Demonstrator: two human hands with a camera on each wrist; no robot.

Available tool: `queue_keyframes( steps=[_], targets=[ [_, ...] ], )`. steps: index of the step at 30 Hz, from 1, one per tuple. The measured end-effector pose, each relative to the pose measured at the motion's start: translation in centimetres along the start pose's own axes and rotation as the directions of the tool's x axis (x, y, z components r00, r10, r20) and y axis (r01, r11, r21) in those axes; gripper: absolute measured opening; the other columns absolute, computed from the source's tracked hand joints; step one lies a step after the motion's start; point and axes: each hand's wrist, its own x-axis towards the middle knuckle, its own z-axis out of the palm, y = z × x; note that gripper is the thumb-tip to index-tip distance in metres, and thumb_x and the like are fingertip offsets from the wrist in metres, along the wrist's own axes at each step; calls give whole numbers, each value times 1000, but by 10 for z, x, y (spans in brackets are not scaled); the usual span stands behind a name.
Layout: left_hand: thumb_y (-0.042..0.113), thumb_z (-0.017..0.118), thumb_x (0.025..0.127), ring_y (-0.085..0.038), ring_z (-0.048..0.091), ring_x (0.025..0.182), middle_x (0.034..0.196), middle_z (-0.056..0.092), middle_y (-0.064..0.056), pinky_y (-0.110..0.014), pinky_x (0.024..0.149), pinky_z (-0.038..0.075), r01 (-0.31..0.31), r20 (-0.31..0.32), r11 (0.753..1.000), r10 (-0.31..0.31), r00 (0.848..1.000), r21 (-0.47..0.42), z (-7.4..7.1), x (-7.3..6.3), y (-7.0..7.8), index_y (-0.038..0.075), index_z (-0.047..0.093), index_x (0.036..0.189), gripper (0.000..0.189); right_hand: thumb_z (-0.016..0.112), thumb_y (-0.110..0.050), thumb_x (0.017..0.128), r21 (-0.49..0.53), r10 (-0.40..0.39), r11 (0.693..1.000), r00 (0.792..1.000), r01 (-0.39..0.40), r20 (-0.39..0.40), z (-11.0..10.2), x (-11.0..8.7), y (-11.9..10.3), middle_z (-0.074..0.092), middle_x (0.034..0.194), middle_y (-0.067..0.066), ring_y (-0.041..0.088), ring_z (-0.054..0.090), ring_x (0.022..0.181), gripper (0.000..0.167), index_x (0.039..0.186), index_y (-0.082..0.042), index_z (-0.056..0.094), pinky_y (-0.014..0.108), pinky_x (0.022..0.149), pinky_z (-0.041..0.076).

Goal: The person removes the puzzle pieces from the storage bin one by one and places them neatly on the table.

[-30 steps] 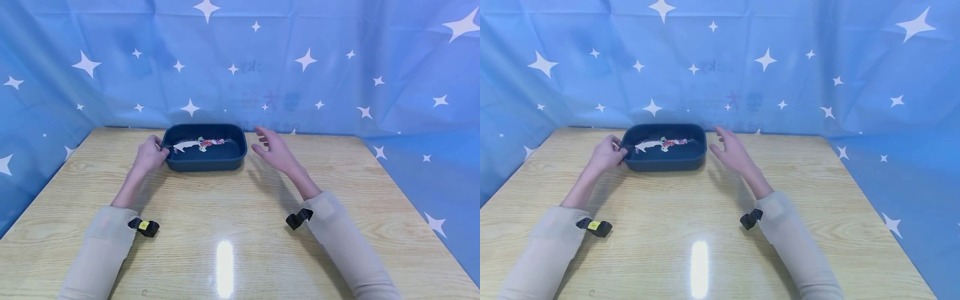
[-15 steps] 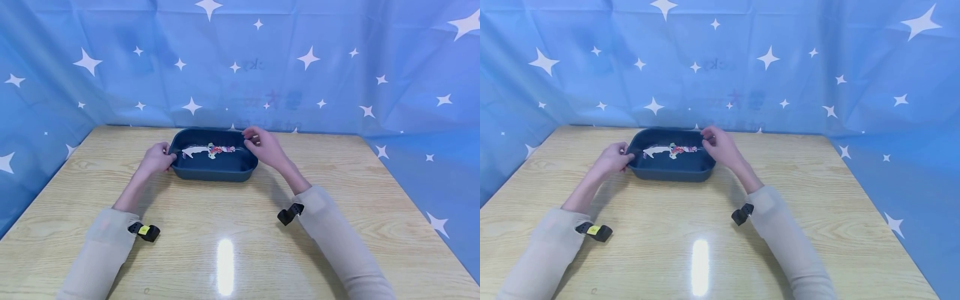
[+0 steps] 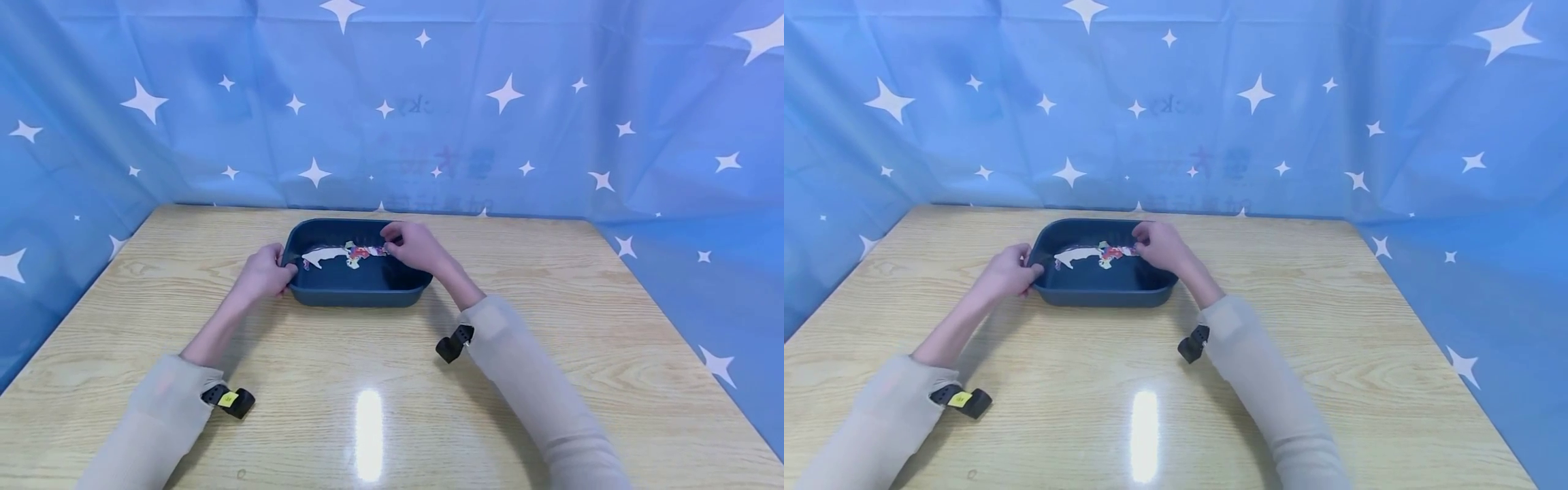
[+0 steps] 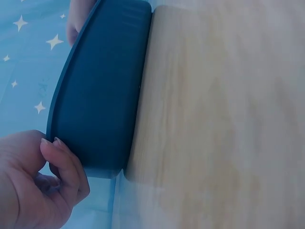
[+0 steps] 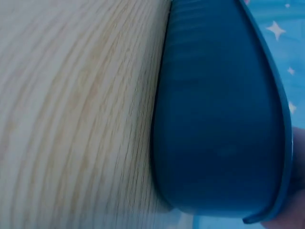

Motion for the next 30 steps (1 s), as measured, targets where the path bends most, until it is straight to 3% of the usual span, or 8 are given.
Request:
queue_keyframes(
  steps=[5,12,20,25,30],
  targets=[
    [5,47,92,-15,57,49,62,59,-8,-26,51,50,1,-5,1000,0,1000,17,1,-4,0,1,46,86,7,57,-5,99,-108,14,994,998,-8,57,5,6,-4,67,125,20,30,64,116,35,131,6,61,41,101,50],
    [5,48,93,-14,57,47,61,58,-7,-27,50,52,-1,-3,1000,1,1000,20,1,-5,1,1,46,86,7,57,-1,97,-234,18,972,997,0,77,13,9,-6,70,114,17,26,65,98,32,128,3,65,38,91,53],
    [4,48,94,-15,58,49,63,59,-8,-28,51,53,9,12,1000,-9,1000,13,3,-6,3,0,47,89,6,58,-2,97,-283,57,959,994,-28,93,20,8,-5,70,107,10,19,59,84,25,118,-4,71,33,79,51],
    [5,47,95,-15,58,51,65,60,-10,-28,52,54,22,13,1000,-22,1000,12,3,-5,1,0,47,89,7,56,0,96,-284,64,958,993,-34,98,20,8,-6,70,95,7,16,50,70,26,117,-5,70,28,67,41],
    [5,47,95,-15,58,51,65,60,-10,-27,52,54,21,8,1000,-21,1000,9,2,-4,2,0,47,90,7,60,-4,97,-271,81,962,990,-47,117,19,7,-7,71,91,4,15,51,68,23,118,-5,69,29,68,43]
  ],
)
